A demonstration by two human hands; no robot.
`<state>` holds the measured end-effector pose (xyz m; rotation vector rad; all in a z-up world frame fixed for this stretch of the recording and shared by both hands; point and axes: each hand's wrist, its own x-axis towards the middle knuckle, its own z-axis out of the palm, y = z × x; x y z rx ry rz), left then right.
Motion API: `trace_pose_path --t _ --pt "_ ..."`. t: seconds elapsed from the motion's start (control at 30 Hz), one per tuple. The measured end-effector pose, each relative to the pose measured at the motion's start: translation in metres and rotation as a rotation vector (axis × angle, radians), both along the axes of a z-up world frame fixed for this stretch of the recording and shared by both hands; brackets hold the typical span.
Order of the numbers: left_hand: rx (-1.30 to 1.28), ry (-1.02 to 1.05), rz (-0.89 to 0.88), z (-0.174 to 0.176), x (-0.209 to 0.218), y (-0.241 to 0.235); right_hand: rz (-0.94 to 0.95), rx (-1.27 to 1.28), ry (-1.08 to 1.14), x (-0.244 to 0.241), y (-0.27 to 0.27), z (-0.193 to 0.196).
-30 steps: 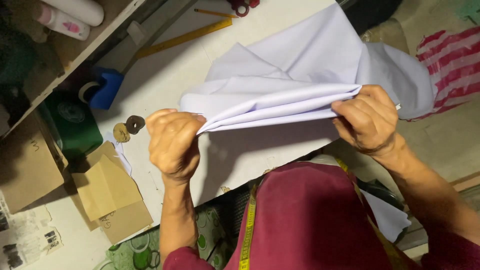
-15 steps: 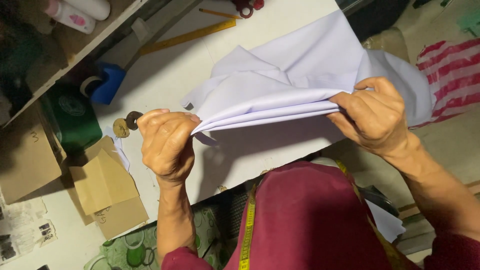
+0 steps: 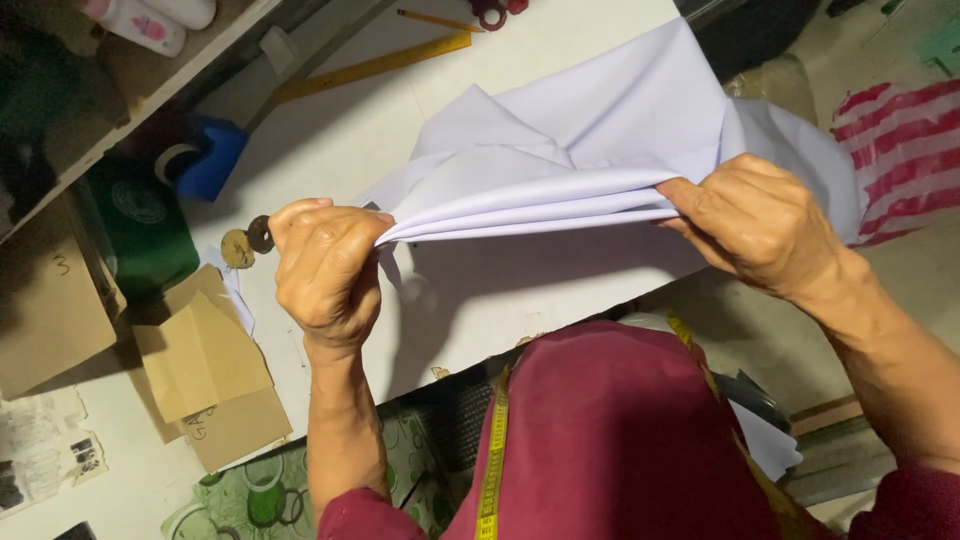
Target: Smoothing, folding, and aligning a large piece of white fabric on a work table before placing a cardboard pattern on it.
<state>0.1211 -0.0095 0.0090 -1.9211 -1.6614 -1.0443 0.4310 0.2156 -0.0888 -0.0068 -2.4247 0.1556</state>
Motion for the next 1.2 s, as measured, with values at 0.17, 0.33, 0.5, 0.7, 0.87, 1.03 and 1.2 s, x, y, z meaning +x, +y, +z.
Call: trace_pose_path --t 0.17,0.33,0.5,0.7,0.87,1.03,1.2 --pt "-0.007 -0.018 0.004 0.001 0.002 -0.001 0.024 -0.061 0.020 0.002 0.004 -0.006" --pt "-0.014 -0.013 0.003 0.003 0.004 0.000 -0.032 -0.083 0.056 0.006 0.012 -0.020" --pt "-0.031 -0.028 0.002 0.001 0.003 -0.002 -0.025 -0.051 0.110 -0.004 0.014 -0.010" --pt "-0.035 -0.032 0.010 0.002 0.000 -0.004 -0.017 0.037 0.105 -0.008 0.015 0.000" --pt "-0.027 -0.048 0.016 0.004 -0.001 -0.003 -0.110 0.243 0.113 -0.008 0.015 0.005" --pt "-0.009 -0.102 0.041 0.003 -0.004 -0.005 0.062 0.233 0.153 -0.013 0.017 0.017" --pt "0.005 -0.128 0.054 0.003 -0.005 -0.007 0.090 0.138 0.208 -0.016 0.017 0.014"
